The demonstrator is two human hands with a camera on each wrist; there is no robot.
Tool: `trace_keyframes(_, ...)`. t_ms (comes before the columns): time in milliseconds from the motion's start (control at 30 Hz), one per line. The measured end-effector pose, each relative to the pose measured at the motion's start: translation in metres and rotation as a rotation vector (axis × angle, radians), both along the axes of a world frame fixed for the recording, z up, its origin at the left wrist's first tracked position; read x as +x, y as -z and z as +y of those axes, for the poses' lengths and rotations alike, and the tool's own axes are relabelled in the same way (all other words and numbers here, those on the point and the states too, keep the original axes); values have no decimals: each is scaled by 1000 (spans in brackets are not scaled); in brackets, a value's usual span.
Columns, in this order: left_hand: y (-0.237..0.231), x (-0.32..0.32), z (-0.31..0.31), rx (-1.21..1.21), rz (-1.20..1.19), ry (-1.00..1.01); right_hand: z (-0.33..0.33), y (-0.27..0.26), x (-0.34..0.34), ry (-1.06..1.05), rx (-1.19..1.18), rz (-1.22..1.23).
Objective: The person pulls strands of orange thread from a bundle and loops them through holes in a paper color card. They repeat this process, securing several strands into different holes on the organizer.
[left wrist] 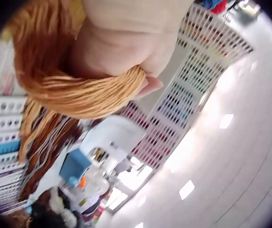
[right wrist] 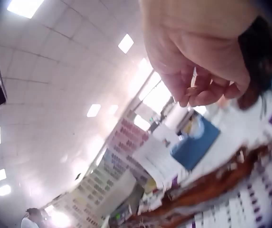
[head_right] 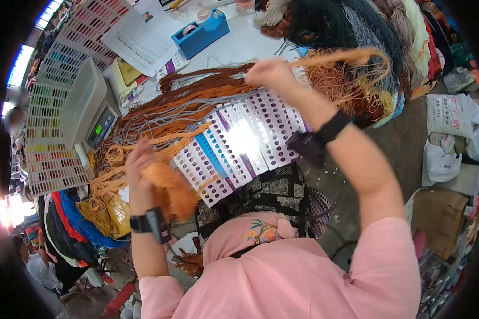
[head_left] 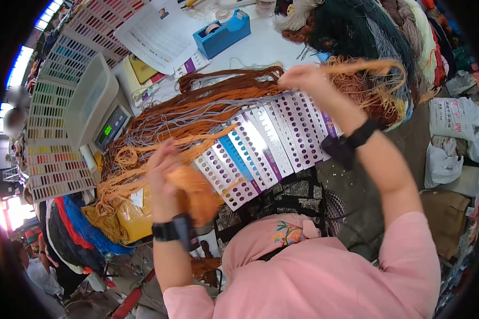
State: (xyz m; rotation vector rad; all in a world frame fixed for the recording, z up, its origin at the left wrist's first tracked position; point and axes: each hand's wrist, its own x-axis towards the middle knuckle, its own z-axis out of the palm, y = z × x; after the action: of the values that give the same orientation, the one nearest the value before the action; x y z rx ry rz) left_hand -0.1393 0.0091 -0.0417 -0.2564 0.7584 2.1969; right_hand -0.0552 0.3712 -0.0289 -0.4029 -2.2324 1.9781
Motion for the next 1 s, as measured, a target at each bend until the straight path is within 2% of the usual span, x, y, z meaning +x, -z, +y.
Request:
trace_keyframes(33, -13, 8, 40, -202, 36, 23, -20, 7, -1, -15, 86, -117)
trace_keyframes(67, -25, 16, 74, -405, 70, 46, -32, 26, -4, -7, 154, -29)
trace_keyframes(100, -8, 12, 89, -317, 109, 226, -42, 47, -6, -1, 222, 57)
trace_keyframes(133, -6, 17, 112, -515, 186, 273, -54, 60, -6, 70, 290, 88)
trace_keyframes(267, 30, 31, 155, -721, 184, 359, -79, 72, 4, 191, 716, 299)
trace_keyframes(433, 45, 27, 157, -915, 409, 469, -70, 68, 3, 167, 579, 234)
trace_keyframes(467, 41, 29, 152, -909, 515, 463, -66, 67, 1, 182, 593, 256)
trace_keyframes(500, 38, 28, 148, -917, 501, 477, -64, 68, 1, 200, 605, 274)
trace_keyframes(533, 36, 27, 143, -925, 485, 492, -63, 70, 1, 87, 673, 402)
trace_keyframes(567, 34, 27, 141, -933, 470, 506, -68, 70, 4, 38, 701, 396)
trace_keyframes(633, 32, 26, 142, -840, 317, 445, -84, 64, 12, -62, 759, 393)
trace_keyframes(667, 35, 24, 143, -796, 257, 418, -85, 57, 17, -143, 827, 313)
trace_keyframes(800, 29, 30, 151, -624, 211, 325, -80, 57, 20, -153, 706, 370)
trace_keyframes(900, 37, 34, 154, -613, 294, 282, -75, 64, 14, -149, 527, 331)
trace_keyframes(1000, 35, 32, 151, -710, 315, 261, -74, 61, 13, -116, 506, 322)
